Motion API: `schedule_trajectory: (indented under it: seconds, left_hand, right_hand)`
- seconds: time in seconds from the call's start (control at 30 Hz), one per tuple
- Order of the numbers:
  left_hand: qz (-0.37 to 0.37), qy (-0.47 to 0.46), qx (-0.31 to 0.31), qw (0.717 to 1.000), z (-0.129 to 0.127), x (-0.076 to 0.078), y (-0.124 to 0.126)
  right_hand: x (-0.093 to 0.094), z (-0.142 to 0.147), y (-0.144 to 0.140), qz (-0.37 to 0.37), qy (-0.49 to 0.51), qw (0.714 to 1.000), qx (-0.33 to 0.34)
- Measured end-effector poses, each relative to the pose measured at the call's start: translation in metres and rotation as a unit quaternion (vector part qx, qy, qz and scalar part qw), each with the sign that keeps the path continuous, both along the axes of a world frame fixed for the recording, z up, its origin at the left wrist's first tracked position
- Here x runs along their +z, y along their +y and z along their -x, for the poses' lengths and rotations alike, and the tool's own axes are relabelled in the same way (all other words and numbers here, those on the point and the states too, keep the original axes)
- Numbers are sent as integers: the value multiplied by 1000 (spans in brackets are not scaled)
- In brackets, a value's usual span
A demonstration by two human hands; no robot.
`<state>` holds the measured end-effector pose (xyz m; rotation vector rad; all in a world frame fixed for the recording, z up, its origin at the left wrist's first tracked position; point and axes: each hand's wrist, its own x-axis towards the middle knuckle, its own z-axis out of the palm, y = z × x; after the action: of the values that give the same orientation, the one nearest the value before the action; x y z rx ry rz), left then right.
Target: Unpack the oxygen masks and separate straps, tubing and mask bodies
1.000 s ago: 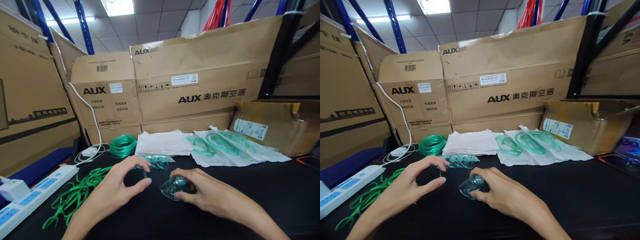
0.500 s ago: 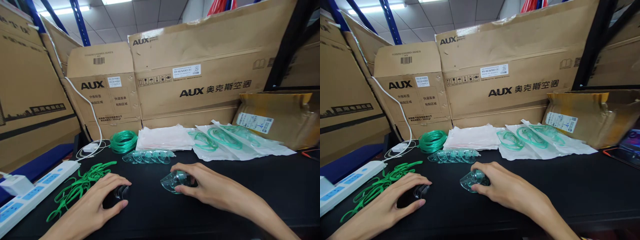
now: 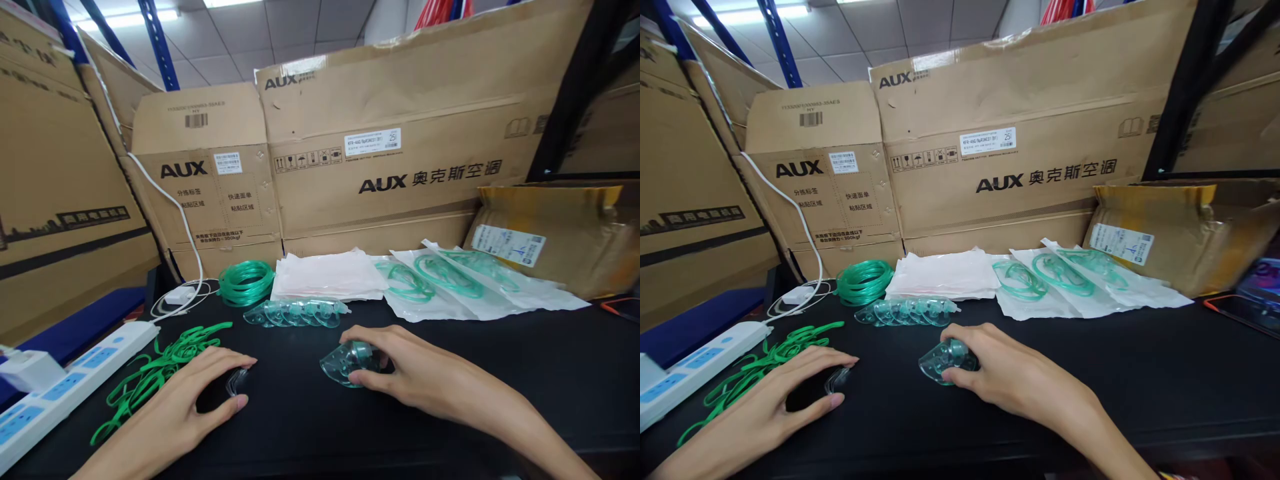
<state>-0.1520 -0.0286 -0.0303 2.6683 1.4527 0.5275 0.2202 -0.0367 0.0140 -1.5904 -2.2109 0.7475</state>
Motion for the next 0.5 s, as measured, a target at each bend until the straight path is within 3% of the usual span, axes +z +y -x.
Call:
schedule_trajectory:
  seconds: [0.2,0.33,0.5]
  left_hand:
    - [-27,-11,-8,1000,-13,11,-4]
    - [-26,-34,-37,998,-52,36,4]
    - [-69,-56,-93,992,-106,66,40]
  right_hand:
    - [2,-2,-4,4,0,1000,7]
    - [9,-12,-2,-43,8,999,10]
    - [23,-24,28,-159,39,986,24]
